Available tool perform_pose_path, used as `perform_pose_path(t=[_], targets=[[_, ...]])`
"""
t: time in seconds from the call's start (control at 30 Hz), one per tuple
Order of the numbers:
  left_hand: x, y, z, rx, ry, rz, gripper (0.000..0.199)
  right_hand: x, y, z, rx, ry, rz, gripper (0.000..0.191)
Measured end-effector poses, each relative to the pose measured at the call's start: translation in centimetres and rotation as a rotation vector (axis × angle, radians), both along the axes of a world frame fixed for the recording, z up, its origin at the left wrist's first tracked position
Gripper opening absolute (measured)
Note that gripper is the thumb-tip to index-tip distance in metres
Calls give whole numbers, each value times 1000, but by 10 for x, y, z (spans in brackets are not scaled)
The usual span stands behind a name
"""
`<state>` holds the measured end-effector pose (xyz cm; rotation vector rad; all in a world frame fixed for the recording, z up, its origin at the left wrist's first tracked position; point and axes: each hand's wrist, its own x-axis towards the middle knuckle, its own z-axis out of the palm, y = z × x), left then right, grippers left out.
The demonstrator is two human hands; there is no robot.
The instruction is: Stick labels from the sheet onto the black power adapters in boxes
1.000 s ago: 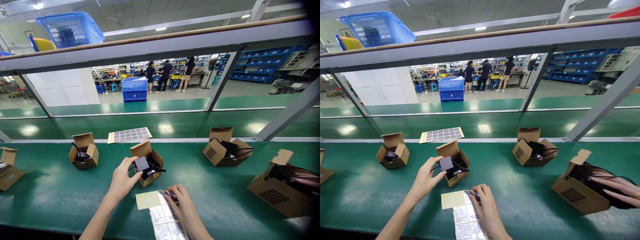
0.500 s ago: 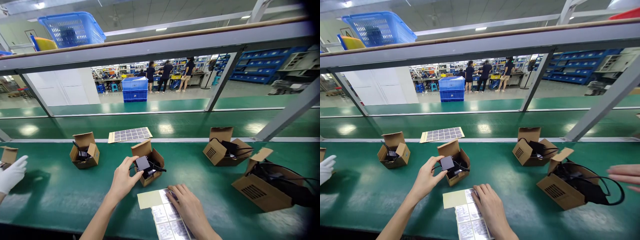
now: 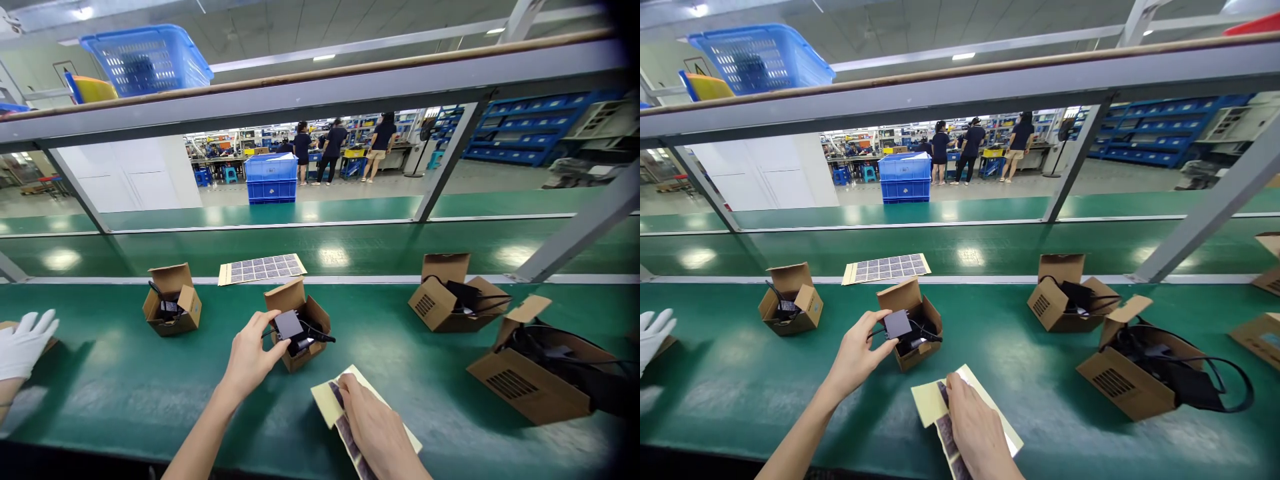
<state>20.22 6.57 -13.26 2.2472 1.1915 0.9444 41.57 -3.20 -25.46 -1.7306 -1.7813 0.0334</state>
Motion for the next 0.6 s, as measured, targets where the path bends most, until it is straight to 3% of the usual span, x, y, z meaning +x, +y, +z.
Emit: perform_pose_path(t=[0.1, 0.27, 0.4, 0.47, 0.6], targets=[[1, 0, -1, 4, -8, 1, 40, -7, -6, 7, -42, 277, -22, 29], [2, 1, -2, 0, -31, 6, 41, -17, -9, 6, 66, 694, 70, 25], [1, 1, -2, 0, -31, -4, 42, -4, -9, 15, -18, 732, 173, 28], [0, 1, -2, -4, -37, -11, 42, 8, -9, 38, -73, 624, 289, 27], [2, 0, -2, -26, -63, -25, 44, 23, 0, 110, -79, 532, 385, 26]])
